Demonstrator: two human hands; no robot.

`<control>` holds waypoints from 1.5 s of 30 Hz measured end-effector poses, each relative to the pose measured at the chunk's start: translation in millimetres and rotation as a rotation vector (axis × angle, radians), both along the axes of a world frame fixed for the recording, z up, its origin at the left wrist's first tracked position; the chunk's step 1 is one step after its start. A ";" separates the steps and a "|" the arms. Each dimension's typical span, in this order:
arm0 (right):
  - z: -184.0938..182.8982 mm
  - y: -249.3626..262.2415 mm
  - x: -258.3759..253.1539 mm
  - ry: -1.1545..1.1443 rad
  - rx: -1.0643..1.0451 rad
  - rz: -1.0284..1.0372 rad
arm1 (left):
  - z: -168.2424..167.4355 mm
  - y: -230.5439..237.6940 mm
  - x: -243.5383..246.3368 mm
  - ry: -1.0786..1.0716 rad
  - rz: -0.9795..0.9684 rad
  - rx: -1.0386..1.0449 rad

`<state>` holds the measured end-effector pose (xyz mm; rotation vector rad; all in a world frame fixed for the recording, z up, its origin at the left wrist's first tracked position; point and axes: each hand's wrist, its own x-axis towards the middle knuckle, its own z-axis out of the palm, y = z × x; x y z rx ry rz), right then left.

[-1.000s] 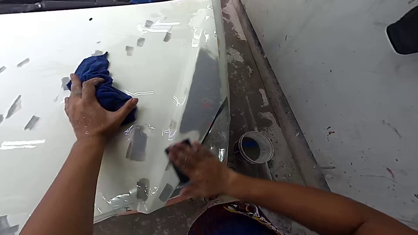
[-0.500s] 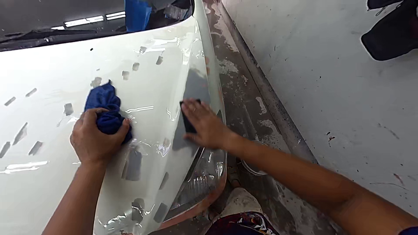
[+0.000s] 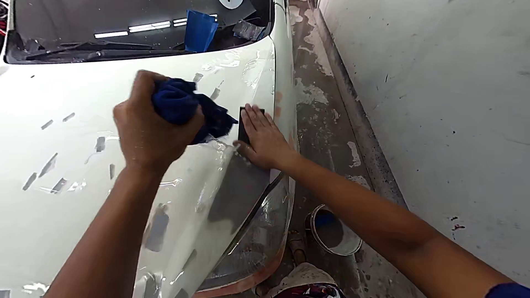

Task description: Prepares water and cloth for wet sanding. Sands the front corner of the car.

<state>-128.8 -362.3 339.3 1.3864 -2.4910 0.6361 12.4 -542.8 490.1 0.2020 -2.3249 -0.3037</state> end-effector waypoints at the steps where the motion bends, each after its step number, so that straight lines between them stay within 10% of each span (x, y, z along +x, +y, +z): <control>1: 3.4 -5.2 -2.8 -0.016 -0.006 -0.043 | -2.4 -7.2 -1.1 -0.003 0.038 0.010; 6: -9.1 18.6 91.0 0.015 -0.032 0.290 | -50.0 -57.4 13.1 -0.150 0.281 0.052; 14: 6.5 -4.8 -139.2 -0.003 -0.028 0.108 | -104.8 -80.7 29.0 -0.176 0.427 0.104; 21: -16.2 52.1 -13.5 0.040 -0.035 0.405 | -105.9 -82.2 27.2 -0.165 0.450 0.102; 27: -10.0 28.9 -162.0 0.059 -0.069 0.246 | -103.0 -76.8 24.6 -0.154 0.468 0.091; 33: -17.5 61.8 -83.9 0.101 -0.066 0.573 | -103.1 -77.2 24.2 -0.152 0.480 0.105; 38: -21.8 71.4 -167.0 0.215 -0.017 0.586 | -102.9 -76.7 24.2 -0.160 0.485 0.101; 45: -67.5 102.9 -7.1 0.198 -0.164 0.634 | -103.9 -77.0 23.8 -0.161 0.482 0.102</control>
